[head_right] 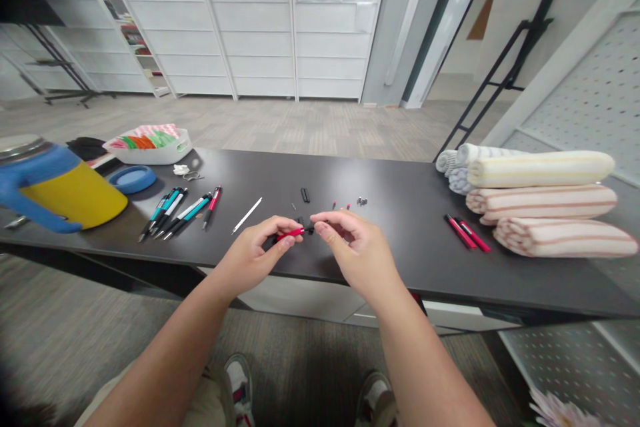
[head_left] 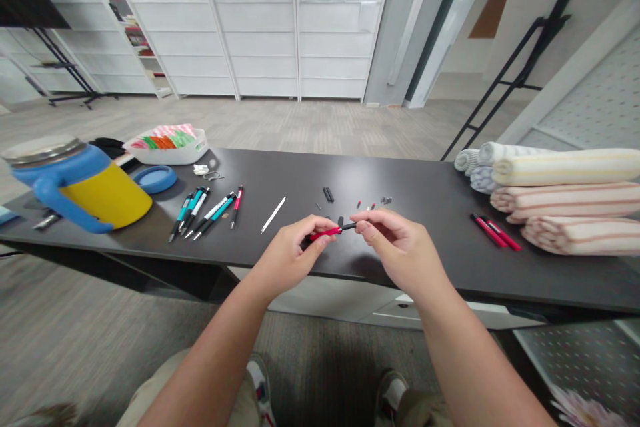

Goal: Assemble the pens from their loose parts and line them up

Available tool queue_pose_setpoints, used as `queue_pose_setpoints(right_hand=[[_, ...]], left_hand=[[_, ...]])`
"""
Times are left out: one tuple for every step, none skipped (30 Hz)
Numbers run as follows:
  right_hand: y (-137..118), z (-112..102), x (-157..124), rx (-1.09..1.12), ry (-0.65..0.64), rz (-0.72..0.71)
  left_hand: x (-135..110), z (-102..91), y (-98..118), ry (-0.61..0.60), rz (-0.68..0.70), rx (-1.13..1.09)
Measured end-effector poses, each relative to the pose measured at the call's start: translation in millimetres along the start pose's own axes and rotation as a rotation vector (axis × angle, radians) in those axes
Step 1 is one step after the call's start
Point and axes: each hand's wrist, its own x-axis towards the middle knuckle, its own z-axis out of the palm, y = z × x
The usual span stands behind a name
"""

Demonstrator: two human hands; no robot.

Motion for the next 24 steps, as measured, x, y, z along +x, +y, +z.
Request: queue_pose_setpoints(right_hand=[[0.2,-1.2,0.5,-0.025,-0.047,-0.006],[0.6,-2.5,1.0,-0.05,-0.085,-0.013],[0.9,-4.0,1.3,-0.073,-0.113,-0.018],[1.1,-5.7,1.4,-0.094,-0.13,-0.02],[1.3,-7.5,1.3,-0.113,-0.141,-0.018],[1.2,-9.2,1.1,-0.131,-0.149,-0.016],[1.1,-10.7,0.7,-0.148,-0.155,-0.015],[0.8,-12.0,0.3,-0.164,-0.16,-0.015],[0.5,-12.9,-0.2,-0.178,-0.162,-0.015],[0.2,-13.5,-0.6,-0.19,-0.164,-0.016],[-0.2,-13.8,-0.9,-0.201,-0.165,-0.018],[-0.5,-13.7,-1.0,-0.212,-0.165,-0.018],[-0.9,-13.4,-1.1,-0.222,-0.167,-0.018],[-1.2,-12.9,-1.0,-0.231,-0.171,-0.018],[-1.6,-12.3,-0.8,-0.24,-0.173,-0.016],[-2.0,-11.8,-0.7,-0.247,-0.173,-0.012],[-2.4,-11.3,-0.5,-0.254,-0.173,-0.008],[-2.7,-10.8,-0.3,-0.262,-0.175,-0.005],[-3.0,-10.4,-0.2,-0.271,-0.179,-0.003],[-3.3,-10.1,-0.1,-0.28,-0.187,-0.004],[-3.5,-9.8,-0.1,-0.288,-0.196,-0.009],[-3.7,-9.5,-0.2,-0.295,-0.205,-0.02],[-3.8,-9.1,-0.3,-0.3,-0.212,-0.033],[-3.8,-8.7,-0.4,-0.303,-0.215,-0.048]], left_hand=[[0.0,-0.4,-0.1,0.005,-0.004,0.008],[0.1,-0.8,-0.2,0.01,-0.01,0.017],[0.1,-1.2,-0.4,0.017,-0.015,0.026],[0.2,-1.6,-0.8,0.024,-0.019,0.035],[0.3,-1.9,-1.2,0.032,-0.021,0.041],[0.5,-2.1,-1.7,0.039,-0.02,0.046],[0.6,-2.1,-2.2,0.045,-0.018,0.051],[0.8,-2.1,-2.7,0.049,-0.014,0.056],[1.0,-2.0,-3.3,0.052,-0.01,0.062],[1.1,-2.0,-3.9,0.054,-0.006,0.067],[1.2,-1.9,-4.4,0.054,0.0,0.07],[1.3,-1.9,-4.9,0.054,0.005,0.075],[1.3,-1.9,-5.3,0.053,0.011,0.079],[1.4,-2.0,-5.5,0.052,0.016,0.084],[1.3,-2.2,-5.6,0.05,0.019,0.089],[1.3,-2.4,-5.6,0.049,0.021,0.094],[1.2,-2.6,-5.5,0.048,0.022,0.098],[1.1,-2.8,-5.3,0.048,0.022,0.102],[1.1,-3.0,-5.1,0.047,0.024,0.105],[1.0,-3.1,-5.0,0.048,0.026,0.108],[1.0,-3.2,-4.9,0.049,0.031,0.111],[1.1,-3.2,-4.9,0.052,0.037,0.113],[1.1,-3.2,-4.9,0.054,0.042,0.116],[1.1,-3.2,-4.9,0.057,0.048,0.121]])
